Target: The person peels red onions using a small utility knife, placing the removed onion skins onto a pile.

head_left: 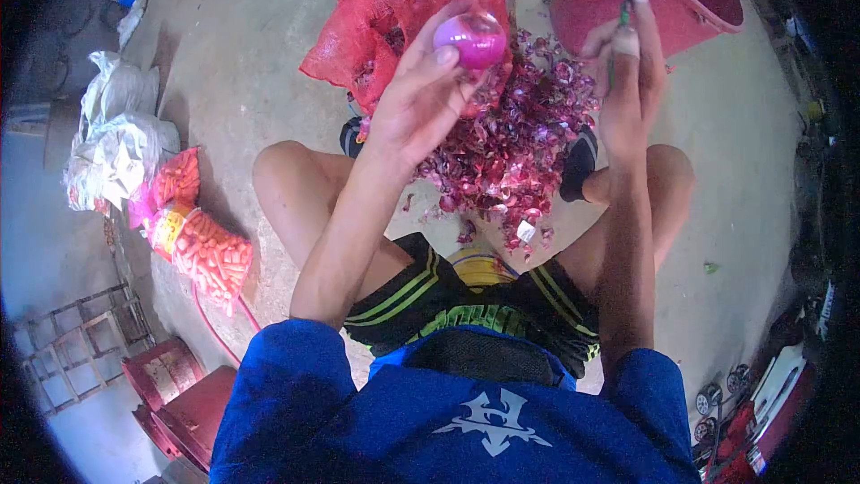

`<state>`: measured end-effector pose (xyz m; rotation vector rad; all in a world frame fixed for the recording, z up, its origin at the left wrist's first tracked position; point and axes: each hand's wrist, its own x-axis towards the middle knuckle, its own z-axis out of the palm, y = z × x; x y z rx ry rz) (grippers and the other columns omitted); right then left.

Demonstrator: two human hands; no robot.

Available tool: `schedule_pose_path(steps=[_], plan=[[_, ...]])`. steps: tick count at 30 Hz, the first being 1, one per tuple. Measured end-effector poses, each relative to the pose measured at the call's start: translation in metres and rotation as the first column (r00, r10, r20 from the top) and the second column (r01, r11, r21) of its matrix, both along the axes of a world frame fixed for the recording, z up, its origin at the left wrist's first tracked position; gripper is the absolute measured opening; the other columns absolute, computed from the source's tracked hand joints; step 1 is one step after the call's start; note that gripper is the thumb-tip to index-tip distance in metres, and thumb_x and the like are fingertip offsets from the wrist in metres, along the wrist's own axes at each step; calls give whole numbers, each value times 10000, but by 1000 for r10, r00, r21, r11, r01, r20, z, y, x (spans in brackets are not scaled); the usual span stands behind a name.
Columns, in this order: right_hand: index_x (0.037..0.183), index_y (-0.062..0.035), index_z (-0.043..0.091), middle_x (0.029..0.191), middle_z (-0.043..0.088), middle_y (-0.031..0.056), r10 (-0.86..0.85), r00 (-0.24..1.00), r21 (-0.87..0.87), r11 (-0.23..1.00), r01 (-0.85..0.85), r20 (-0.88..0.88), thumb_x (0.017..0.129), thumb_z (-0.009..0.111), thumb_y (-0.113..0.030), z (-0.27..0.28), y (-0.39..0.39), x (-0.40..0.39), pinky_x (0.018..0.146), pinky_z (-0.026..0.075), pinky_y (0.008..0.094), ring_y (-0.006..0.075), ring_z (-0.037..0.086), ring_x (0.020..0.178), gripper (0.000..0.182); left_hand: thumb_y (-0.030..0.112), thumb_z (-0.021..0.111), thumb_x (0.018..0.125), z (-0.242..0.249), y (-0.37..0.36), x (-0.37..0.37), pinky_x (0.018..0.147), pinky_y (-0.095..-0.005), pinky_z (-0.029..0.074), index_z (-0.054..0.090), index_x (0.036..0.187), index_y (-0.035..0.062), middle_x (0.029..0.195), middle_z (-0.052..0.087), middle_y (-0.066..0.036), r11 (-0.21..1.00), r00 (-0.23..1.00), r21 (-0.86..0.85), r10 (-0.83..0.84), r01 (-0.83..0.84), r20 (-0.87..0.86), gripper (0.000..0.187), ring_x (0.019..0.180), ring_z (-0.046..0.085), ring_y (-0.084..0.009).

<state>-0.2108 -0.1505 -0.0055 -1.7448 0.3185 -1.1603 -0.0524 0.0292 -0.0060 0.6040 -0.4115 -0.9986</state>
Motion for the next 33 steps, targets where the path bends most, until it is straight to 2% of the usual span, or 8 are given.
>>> schedule_pose_path(steps=[2, 3, 6, 9, 15, 25, 27, 33], plan=[[1650, -61, 323, 839, 651, 25, 45, 939, -53, 996, -67, -342, 1111, 464, -239, 1, 2, 8, 741, 478, 260, 112, 576, 756, 585, 310, 682, 1020, -7, 4, 8, 1049, -405, 532, 450, 1521, 46, 1392, 621, -130, 1000, 998, 25, 8, -10, 58, 612, 1256, 633, -270], [1656, -48, 298, 825, 633, 34, 66, 643, -4, 994, -106, -763, 1085, 480, -235, 12, -2, -5, 836, 479, 295, 162, 596, 831, 628, 331, 665, 1031, -9, 3, 12, 1047, -406, 536, 459, 1511, 40, 1385, 619, -133, 999, 992, 43, 12, -17, 123, 597, 1259, 630, -274], [1591, -92, 427, 864, 717, 176, 186, 728, 45, 977, -209, -660, 1027, 566, -261, 19, 12, -10, 821, 530, 396, 300, 712, 846, 606, 410, 600, 1062, -3, 3, 14, 1008, -402, 547, 493, 1475, 39, 1366, 622, -142, 999, 989, -21, -36, 33, -146, 565, 1210, 647, -281], [1586, -107, 441, 943, 740, 210, 257, 854, -53, 948, -314, -453, 996, 596, -206, 18, 20, -7, 839, 536, 437, 365, 729, 902, 618, 478, 538, 1079, -10, 6, 21, 972, -389, 546, 529, 1435, 45, 1349, 636, -146, 998, 975, -12, -68, 67, -212, 561, 1161, 659, -281], [1598, -120, 421, 963, 735, 214, 212, 875, -241, 909, -340, -434, 929, 652, -94, 17, 27, -1, 750, 548, 480, 428, 701, 803, 708, 492, 522, 1085, -16, 2, 22, 892, -365, 539, 577, 1389, 64, 1246, 691, -127, 992, 980, 41, -112, 121, -165, 528, 1063, 675, -249], [1599, -100, 403, 898, 725, 225, 40, 892, -338, 917, -212, -450, 954, 624, -128, 14, 35, 3, 720, 545, 489, 443, 689, 756, 682, 510, 506, 1092, -7, -4, 18, 813, -298, 506, 610, 1353, 99, 1191, 724, -74, 980, 998, 193, -47, 55, -44, 498, 1014, 672, -202], [1602, -108, 404, 867, 709, 230, 339, 863, 45, 936, -348, -375, 959, 608, -137, 9, 36, 7, 721, 545, 480, 430, 688, 750, 675, 528, 525, 1079, -10, -3, 22, 842, -303, 497, 622, 1334, 114, 1183, 728, -57, 976, 997, 206, -71, 68, 9, 496, 1025, 668, -195], [1592, -123, 434, 866, 688, 243, 222, 844, -112, 943, -312, -488, 954, 585, -103, 18, 43, 5, 756, 546, 470, 425, 691, 791, 656, 563, 540, 1057, 3, -2, 17, 896, -346, 489, 644, 1291, 142, 1164, 736, -46, 914, 998, 405, -16, -10, 62, 493, 1002, 671, -179]])
